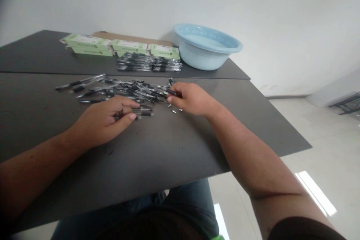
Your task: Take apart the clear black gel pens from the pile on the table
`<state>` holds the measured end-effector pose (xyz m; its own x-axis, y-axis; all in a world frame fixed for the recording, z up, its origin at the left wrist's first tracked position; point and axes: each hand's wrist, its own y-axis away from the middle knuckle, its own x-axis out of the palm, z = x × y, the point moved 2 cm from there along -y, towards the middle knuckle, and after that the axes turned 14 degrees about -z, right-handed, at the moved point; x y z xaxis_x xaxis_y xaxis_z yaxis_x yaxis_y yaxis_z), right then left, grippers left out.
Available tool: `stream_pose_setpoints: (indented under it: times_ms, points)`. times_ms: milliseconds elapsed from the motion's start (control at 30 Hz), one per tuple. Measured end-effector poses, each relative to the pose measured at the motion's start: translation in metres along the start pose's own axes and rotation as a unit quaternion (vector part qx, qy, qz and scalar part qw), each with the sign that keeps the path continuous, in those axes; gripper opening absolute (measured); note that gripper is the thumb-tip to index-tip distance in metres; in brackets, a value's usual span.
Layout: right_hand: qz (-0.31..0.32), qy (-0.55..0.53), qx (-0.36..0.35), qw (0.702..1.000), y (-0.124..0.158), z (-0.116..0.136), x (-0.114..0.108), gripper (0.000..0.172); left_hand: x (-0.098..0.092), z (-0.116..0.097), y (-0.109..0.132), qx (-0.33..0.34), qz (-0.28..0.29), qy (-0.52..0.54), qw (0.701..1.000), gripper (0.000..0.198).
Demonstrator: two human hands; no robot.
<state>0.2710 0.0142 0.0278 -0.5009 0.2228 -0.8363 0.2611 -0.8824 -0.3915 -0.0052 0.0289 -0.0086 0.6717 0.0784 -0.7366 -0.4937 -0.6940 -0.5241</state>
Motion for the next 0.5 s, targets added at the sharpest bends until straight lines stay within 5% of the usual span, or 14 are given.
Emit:
stream_pose_setpoints:
  times_ms: [200, 500]
  points:
    - [0.134, 0.129, 0.064, 0.981, -0.005, -0.040, -0.019, 0.014, 0.000, -0.003, -0.001, 0.004, 0.012, -0.001, 1.000, 0.028]
    - [0.184, 0.152, 0.013, 0.971, -0.002, -0.023, -0.005, 0.020, -0.001, -0.007, -0.003, 0.010, 0.029, -0.002, 1.000, 0.027]
